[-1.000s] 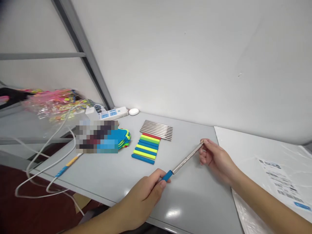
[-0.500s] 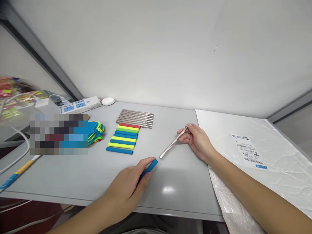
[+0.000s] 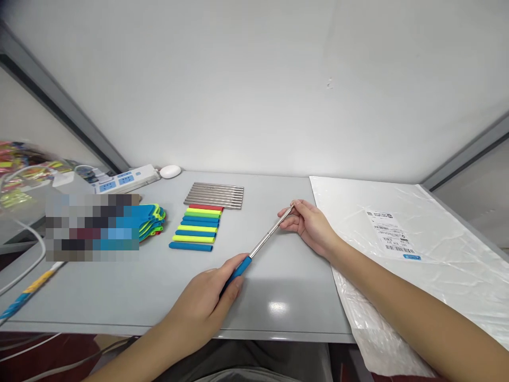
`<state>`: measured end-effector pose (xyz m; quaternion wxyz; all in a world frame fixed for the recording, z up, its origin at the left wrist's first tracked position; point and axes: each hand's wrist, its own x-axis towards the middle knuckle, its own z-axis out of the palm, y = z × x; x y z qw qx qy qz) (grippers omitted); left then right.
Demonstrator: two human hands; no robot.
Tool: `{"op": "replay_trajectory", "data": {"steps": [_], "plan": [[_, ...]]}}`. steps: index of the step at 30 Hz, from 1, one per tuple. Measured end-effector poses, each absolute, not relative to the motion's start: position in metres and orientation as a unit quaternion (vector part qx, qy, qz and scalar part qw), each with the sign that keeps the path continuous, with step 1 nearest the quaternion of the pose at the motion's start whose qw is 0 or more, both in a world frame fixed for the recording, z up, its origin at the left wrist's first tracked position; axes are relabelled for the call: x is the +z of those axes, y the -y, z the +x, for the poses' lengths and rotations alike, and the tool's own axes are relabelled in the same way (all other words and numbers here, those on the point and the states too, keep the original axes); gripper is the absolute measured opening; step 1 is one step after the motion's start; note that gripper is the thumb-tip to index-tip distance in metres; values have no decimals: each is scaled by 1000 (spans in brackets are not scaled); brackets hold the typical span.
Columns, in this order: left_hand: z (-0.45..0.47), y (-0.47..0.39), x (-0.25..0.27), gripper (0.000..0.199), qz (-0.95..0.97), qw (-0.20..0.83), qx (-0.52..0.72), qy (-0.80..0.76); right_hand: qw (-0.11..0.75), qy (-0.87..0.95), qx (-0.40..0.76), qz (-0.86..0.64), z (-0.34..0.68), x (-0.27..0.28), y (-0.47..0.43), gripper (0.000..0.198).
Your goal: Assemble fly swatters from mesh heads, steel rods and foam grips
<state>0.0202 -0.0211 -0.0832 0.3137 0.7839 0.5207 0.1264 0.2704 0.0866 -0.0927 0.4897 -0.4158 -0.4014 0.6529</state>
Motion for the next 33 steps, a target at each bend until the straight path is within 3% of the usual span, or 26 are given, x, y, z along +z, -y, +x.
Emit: {"op": "replay_trajectory", "data": {"steps": [33], "plan": [[18,23,-94,44,815,231,162,-506,489,420,665,-377,276,-92,-87,15]]}}
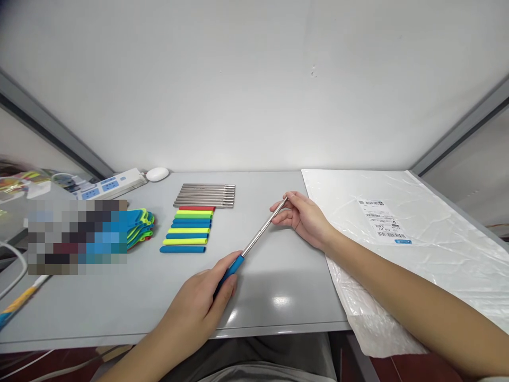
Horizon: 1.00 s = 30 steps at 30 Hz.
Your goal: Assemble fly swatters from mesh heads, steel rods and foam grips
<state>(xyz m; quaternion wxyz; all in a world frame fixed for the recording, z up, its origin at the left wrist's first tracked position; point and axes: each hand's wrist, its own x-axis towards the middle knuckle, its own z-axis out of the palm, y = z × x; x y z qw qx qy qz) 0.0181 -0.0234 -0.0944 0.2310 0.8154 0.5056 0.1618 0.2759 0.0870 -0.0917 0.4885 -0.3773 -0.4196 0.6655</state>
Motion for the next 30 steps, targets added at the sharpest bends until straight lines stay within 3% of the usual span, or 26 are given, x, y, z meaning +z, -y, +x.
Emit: {"op": "replay_trajectory", "data": {"steps": [11,20,26,30], "plan": [[22,21,-90,49,798,261,132,-526,473,414,687,-365,273,-90,-83,16],[20,23,-86,50,778,302,145,-532,338,590,624,-384,265,-90,-71,26],[14,27,-85,48,691,419,305,-505,276,686,539,-403,272,-85,-70,24],[10,29,-85,39,564,480,470,-481,189,819,368,-397,269,-74,-61,20]]}}
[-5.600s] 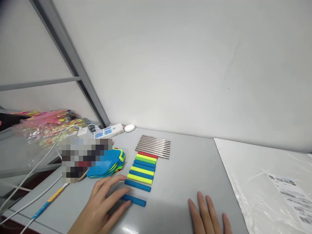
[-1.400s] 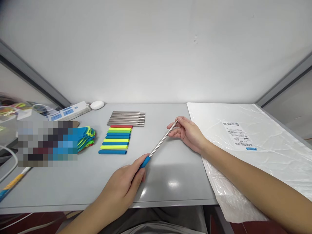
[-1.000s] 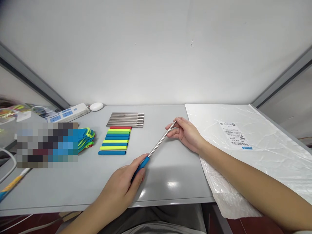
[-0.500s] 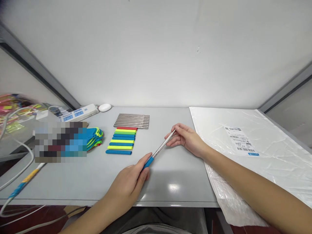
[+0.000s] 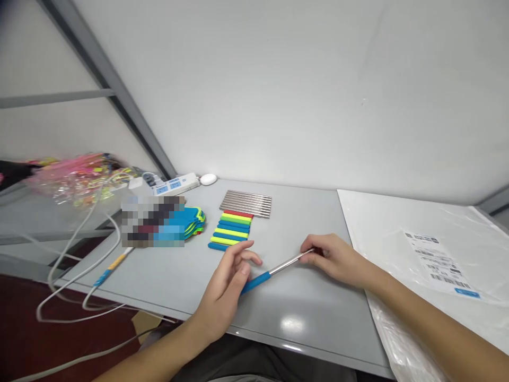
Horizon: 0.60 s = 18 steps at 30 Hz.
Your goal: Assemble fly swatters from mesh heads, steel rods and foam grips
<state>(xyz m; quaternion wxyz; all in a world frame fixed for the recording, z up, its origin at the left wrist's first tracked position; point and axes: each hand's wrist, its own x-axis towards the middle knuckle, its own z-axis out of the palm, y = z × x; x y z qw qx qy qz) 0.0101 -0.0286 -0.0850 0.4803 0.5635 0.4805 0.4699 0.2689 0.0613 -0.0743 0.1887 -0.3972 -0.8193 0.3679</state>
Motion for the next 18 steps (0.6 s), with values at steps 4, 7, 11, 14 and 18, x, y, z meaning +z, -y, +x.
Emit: {"op": "replay_trajectory", "data": {"steps": [4,7,11,14,18], "plan": [[-3,19,-77,32,448,517,594,-423,147,915,209,-314,259,-65,-48,19],[-18,12,-67,47,398,577,607,-373,138,947,136,-257,248,-61,-42,18],[-29,14,-61,66,387,620,594,-336,141,963,81,-216,230,-51,-40,17],[-29,19,-64,70,372,641,584,-330,149,966,58,-203,216,-37,-39,17],[-30,20,-67,75,338,652,598,-320,138,968,42,-207,202,-22,-30,18]]}}
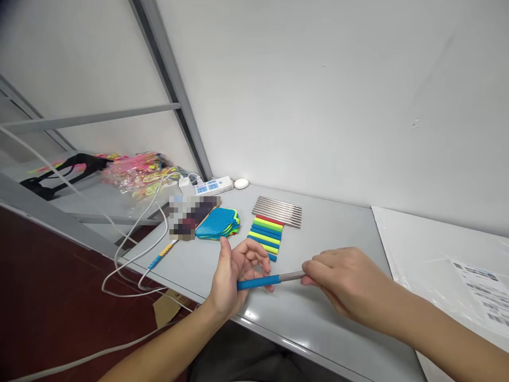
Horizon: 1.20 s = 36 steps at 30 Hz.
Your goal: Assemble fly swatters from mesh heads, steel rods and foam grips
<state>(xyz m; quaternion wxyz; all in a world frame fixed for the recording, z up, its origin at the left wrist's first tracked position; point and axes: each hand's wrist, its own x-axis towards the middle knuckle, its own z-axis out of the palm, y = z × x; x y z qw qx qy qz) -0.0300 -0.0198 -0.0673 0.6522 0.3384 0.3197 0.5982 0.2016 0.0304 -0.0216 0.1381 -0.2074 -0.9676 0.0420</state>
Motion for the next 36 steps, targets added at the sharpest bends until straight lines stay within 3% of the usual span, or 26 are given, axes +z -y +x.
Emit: {"op": "replay_trajectory", "data": {"steps": [5,8,12,16,20,23,25,28,36], "plan": [[-36,14,-67,76,352,655,581,-331,133,967,34,-215,194,-25,-23,23],[-45,12,-59,58,444,622,506,-400,126,961,58,-241,191,-36,-27,26],[-69,20,-39,32,639,492,337,-486,124,946,128,-272,176,-44,-33,27],[-97,38,-40,26,700,438,248,-506,127,932,191,-279,145,-34,-45,25],[-117,52,-75,33,521,555,411,-502,162,932,186,-265,95,-28,-73,51],[-124,55,-99,36,352,565,595,-451,164,956,90,-226,50,-41,-94,55],[-126,56,-107,36,291,557,650,-429,150,972,1,-179,22,-56,-100,60],[-127,55,-107,38,265,559,665,-419,143,977,-92,-128,-6,-78,-100,63],[-130,53,-105,37,236,584,656,-415,169,955,-217,-107,2,-88,-99,42]]}}
